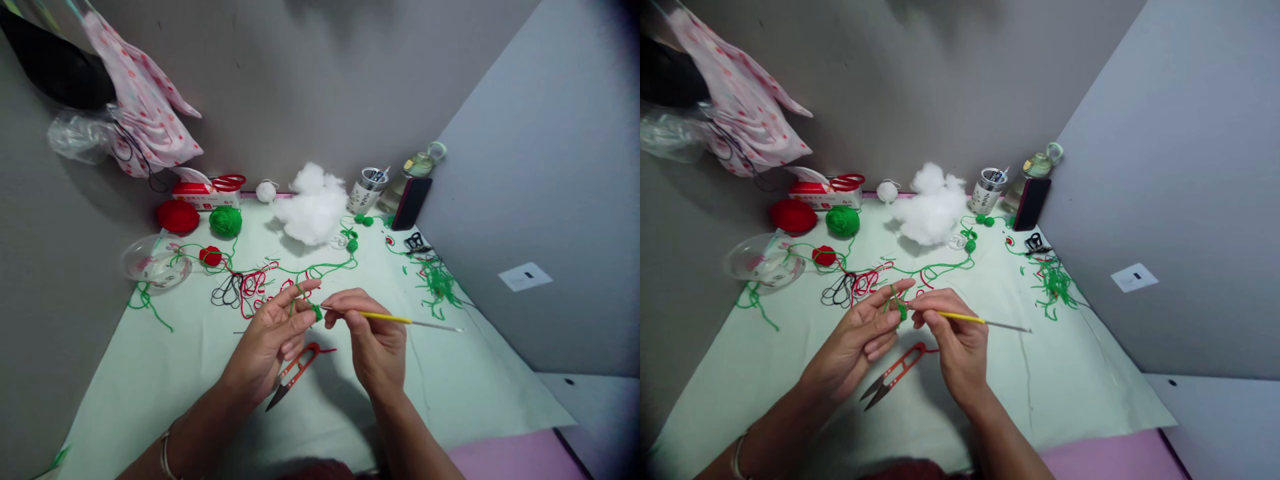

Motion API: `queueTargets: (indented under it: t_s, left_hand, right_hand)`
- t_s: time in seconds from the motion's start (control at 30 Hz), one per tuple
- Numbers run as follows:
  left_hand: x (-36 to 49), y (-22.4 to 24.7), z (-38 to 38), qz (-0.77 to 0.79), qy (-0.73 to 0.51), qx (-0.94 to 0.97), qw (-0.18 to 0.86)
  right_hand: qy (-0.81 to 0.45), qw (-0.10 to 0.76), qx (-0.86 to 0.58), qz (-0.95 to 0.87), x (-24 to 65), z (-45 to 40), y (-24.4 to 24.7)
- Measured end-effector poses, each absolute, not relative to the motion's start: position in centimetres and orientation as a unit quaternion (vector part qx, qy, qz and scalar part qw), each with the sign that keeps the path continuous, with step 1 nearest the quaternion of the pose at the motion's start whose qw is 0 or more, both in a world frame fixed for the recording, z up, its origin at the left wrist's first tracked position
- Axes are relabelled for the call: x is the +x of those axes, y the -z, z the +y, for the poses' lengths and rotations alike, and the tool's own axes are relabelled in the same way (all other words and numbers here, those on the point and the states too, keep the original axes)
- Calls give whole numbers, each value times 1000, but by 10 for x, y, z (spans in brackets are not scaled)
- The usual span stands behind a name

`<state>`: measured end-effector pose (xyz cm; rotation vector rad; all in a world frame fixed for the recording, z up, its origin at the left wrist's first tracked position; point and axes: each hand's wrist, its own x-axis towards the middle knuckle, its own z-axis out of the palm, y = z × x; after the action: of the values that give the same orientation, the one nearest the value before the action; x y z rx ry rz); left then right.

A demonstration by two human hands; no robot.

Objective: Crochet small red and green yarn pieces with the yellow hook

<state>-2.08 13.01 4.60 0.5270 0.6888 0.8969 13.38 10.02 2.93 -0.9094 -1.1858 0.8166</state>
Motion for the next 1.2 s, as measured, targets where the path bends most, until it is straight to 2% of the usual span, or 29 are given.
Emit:
queueTargets:
  t_s: [0.2,0.33,0.53,0.73,0.87,1.03,1.1,1.2]
  left_hand:
    - [-28,-41,134,264,-388,248,848]
    - [-26,-39,133,286,-402,278,824]
    - [-21,-38,131,352,-412,352,763]
    - [-27,-38,133,359,-425,357,750]
    - [-28,-40,133,360,-442,363,737]
    - [-24,-38,132,343,-437,308,773]
    - [-22,-38,131,324,-416,260,809]
    - [-23,-40,132,310,-397,224,834]
  right_hand:
    - [-434,686,-401,-424,141,109,-30]
    - [-463,681,-386,-415,142,110,-32]
    - [-365,636,-413,-539,137,104,-29]
    - [-411,642,-414,-499,141,101,-30]
    - [-283,616,-424,-601,142,95,-34]
    - [-41,488,-420,-764,141,93,-27]
    - [-32,498,-420,-758,141,94,-24]
    - [-150,586,-435,-667,140,96,-24]
